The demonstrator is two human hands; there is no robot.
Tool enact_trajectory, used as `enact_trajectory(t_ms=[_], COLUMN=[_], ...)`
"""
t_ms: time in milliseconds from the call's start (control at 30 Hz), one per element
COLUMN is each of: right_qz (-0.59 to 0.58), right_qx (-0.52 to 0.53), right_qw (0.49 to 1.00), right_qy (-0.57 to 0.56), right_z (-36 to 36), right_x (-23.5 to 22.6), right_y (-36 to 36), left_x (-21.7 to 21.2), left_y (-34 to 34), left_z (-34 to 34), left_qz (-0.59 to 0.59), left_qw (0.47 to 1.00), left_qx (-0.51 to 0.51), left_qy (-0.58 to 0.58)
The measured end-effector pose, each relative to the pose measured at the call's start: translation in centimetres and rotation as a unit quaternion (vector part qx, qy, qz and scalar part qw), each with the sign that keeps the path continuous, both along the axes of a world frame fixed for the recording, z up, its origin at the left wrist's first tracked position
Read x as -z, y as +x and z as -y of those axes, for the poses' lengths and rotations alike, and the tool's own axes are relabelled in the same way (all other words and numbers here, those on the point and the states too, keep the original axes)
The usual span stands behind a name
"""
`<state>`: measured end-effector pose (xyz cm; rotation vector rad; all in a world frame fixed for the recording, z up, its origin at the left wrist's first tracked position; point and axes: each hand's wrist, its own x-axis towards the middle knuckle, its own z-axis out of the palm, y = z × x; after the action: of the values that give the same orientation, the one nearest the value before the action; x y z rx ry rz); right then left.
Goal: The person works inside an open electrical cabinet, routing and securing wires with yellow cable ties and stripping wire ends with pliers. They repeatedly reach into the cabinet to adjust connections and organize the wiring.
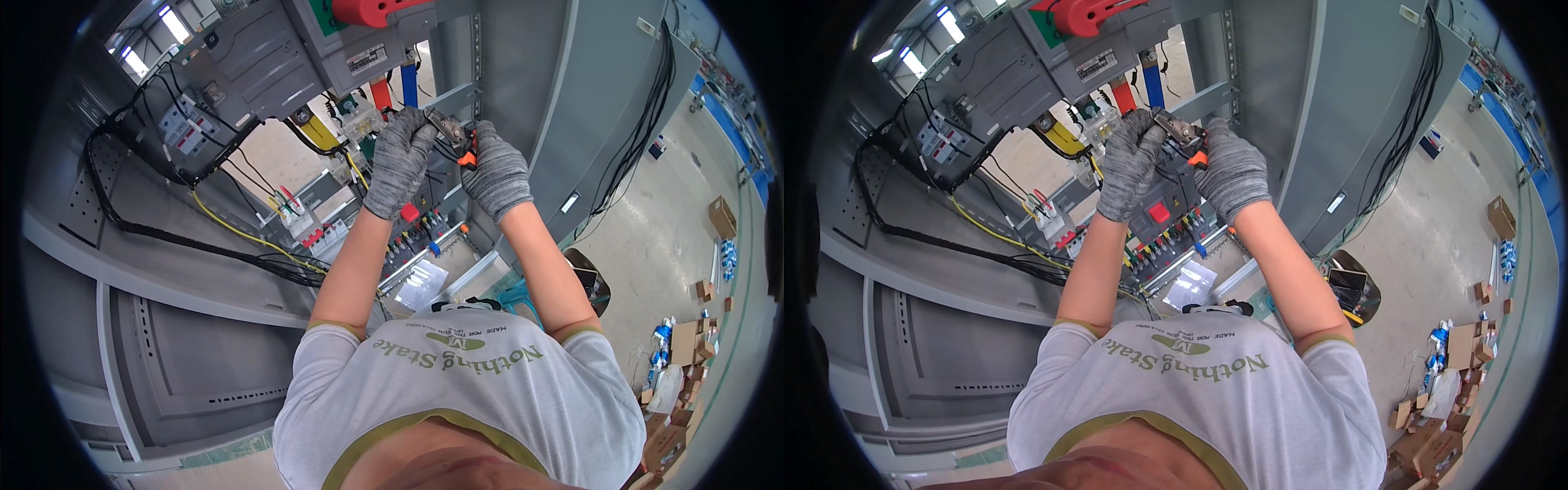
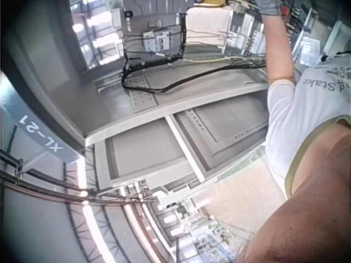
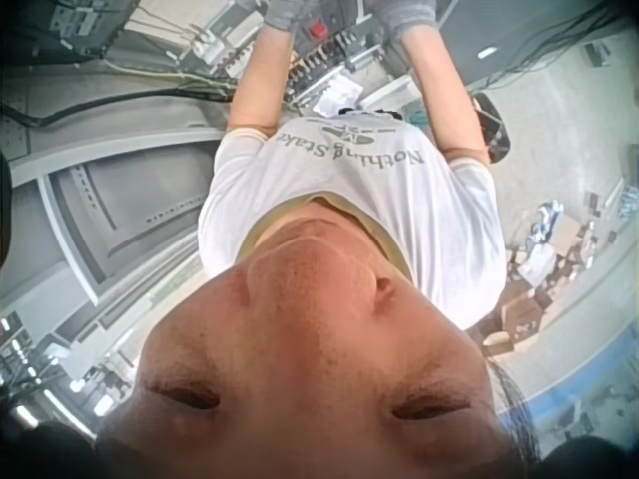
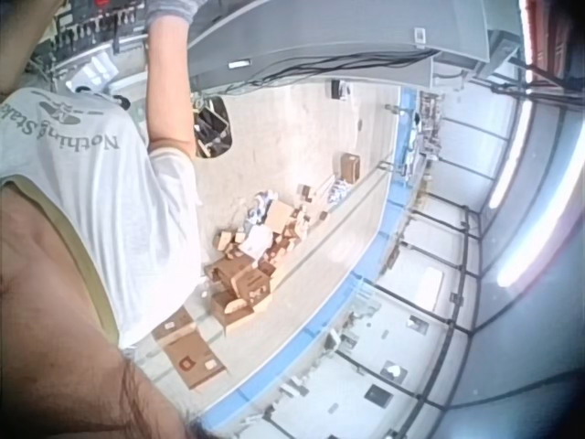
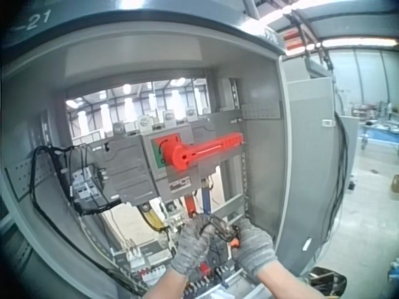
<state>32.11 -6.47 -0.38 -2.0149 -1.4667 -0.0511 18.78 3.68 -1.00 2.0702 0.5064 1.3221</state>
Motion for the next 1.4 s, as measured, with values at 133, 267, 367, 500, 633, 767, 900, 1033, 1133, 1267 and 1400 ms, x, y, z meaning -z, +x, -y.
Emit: enact_trajectory(t_ms=[133,267,367,500,633,767,900,1033,1133,1267,1400], right_qz=[-0.136,-0.575,-0.55,-0.512,-0.53,-0.52,-0.501,-0.493,-0.495,-0.431,-0.264], right_qx=[-0.144,-0.329,-0.265,-0.247,-0.211,-0.239,-0.246,-0.261,-0.278,-0.297,-0.299], right_qw=[0.98,0.749,0.792,0.821,0.816,0.817,0.824,0.823,0.816,0.843,0.902], right_qy=[0.025,-0.019,0.011,0.05,0.088,0.072,0.096,0.104,0.111,0.124,0.163], right_z=[0.1,1.8,4.2,6.2,6.8,6.5,6.1,5.6,5.4,5.1,3.0], right_x=[1.0,0.2,-0.8,2.8,4.9,6.2,5.4,5.4,5.4,4.0,1.8], right_y=[1.1,2.2,2.2,4.4,4.4,4.1,2.0,1.4,1.2,0.6,0.1], left_x=[-0.6,-0.3,-0.8,-0.6,1.6,5.7,8.1,10.3,8.0,5.6,2.7], left_y=[-0.3,-0.7,-1.6,-4.8,-11.9,-13.7,-11.9,-12.4,-12.0,-11.1,-9.9], left_z=[0.4,-0.1,1.3,2.1,1.5,1.3,3.0,2.6,3.3,3.7,2.9], left_qz=[0.015,0.014,-0.051,0.013,-0.01,-0.17,-0.172,-0.199,-0.213,-0.181,-0.098], left_qw=[0.997,0.997,0.998,0.991,0.959,0.886,0.946,0.945,0.919,0.921,0.949], left_qx=[0.035,0.061,0.039,-0.045,-0.249,-0.344,-0.249,-0.174,-0.174,-0.167,-0.146], left_qy=[-0.061,-0.044,0.026,0.126,0.134,0.259,0.118,0.192,0.284,0.303,0.262])
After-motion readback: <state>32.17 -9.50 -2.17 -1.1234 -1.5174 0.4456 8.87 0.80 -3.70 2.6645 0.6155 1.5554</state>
